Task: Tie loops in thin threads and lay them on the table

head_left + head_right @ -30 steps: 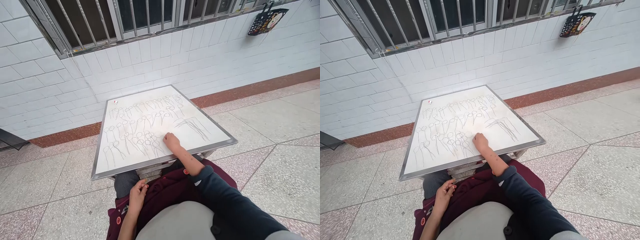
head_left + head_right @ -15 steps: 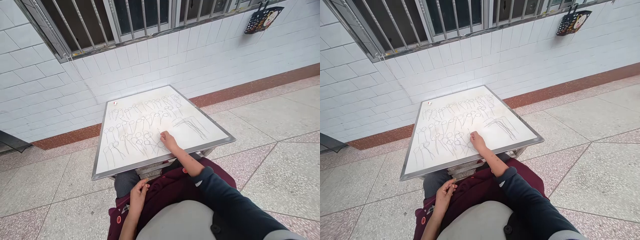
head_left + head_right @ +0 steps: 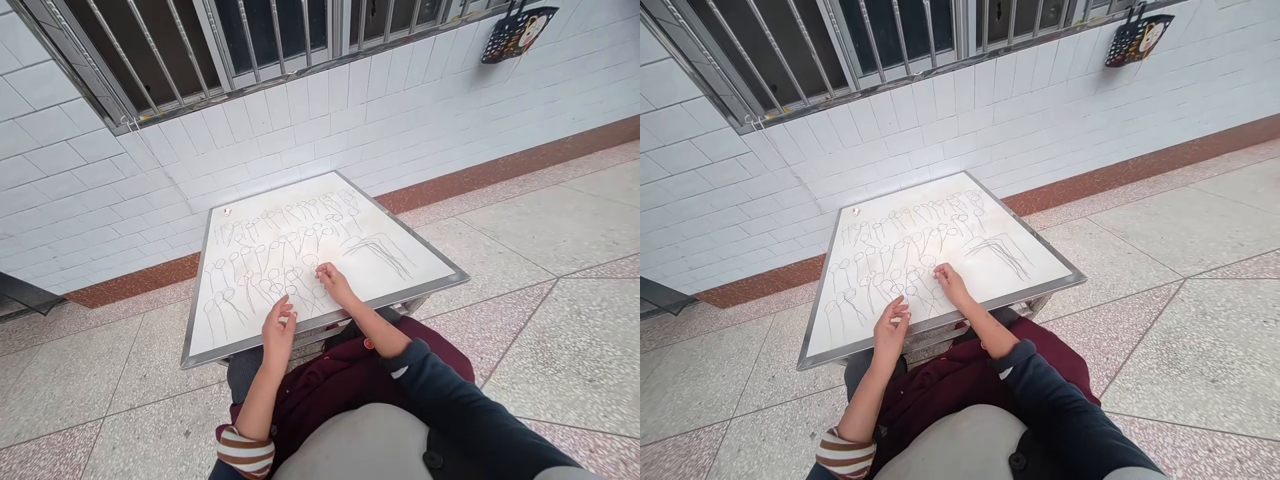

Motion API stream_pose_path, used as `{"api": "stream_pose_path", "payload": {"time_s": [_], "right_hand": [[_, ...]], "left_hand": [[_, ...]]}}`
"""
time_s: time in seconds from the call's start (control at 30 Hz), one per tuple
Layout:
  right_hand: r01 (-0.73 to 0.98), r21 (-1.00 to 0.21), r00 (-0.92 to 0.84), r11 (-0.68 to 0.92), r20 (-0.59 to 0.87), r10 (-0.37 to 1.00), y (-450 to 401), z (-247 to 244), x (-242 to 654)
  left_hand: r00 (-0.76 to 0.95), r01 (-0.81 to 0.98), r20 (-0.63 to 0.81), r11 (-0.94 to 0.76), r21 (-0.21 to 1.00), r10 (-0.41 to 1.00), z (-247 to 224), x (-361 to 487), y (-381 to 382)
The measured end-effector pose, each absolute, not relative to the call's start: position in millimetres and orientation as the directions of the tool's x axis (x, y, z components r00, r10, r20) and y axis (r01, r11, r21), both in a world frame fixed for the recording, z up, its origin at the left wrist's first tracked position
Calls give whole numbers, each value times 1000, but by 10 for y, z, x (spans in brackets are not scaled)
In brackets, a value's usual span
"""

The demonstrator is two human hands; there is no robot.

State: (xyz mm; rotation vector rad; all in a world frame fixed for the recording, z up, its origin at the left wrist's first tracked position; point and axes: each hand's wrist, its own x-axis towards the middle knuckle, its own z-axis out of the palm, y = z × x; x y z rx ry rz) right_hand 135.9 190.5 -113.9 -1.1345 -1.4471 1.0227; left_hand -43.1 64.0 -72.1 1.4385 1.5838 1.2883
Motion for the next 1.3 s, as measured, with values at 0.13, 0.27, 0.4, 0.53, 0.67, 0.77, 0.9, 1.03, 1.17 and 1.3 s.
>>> {"api": "stream_pose_path", "payload": {"time_s": [0.13, 0.27, 0.4, 0.53, 0.67, 0.77, 0.9, 1.03, 1.17, 1.3], "right_hand": [[108, -961, -115, 254, 241, 964, 1857, -1080, 1321], [96, -954, -130, 285, 272, 953, 1788, -991, 1270], [91, -952, -125, 293, 281, 951, 1736, -930, 1209], [89, -955, -110, 282, 272, 956, 1744, -934, 1161], [107, -967, -88, 233, 224, 971, 1815, -1008, 1172], [133, -977, -68, 163, 156, 986, 1889, -1113, 1219], [175, -982, -63, 73, 62, 996, 1984, -1256, 1261], [204, -979, -50, 30, 20, 999, 2044, -1333, 1248], [203, -979, -59, 19, 8, 998, 2046, -1350, 1234], [185, -981, -43, 56, 49, 998, 1985, -1304, 1277]], "left_hand": [[-208, 349, 213, -131, 928, 955, -641, -127, 1056], [-263, 305, 238, -154, 940, 935, -616, 61, 1299], [-300, 281, 273, -189, 941, 914, -643, 122, 1375], [-307, 301, 308, -216, 929, 900, -683, 109, 1408], [-246, 327, 332, -244, 913, 911, -812, 30, 1460], [-233, 333, 326, -240, 912, 916, -975, -55, 1504], [-266, 335, 334, -238, 912, 905, -1139, -143, 1569], [-291, 344, 370, -265, 901, 882, -1156, -184, 1656], [-321, 357, 421, -303, 884, 848, -1040, -241, 1773], [-363, 381, 471, -334, 862, 804, -794, -362, 1790]]}}
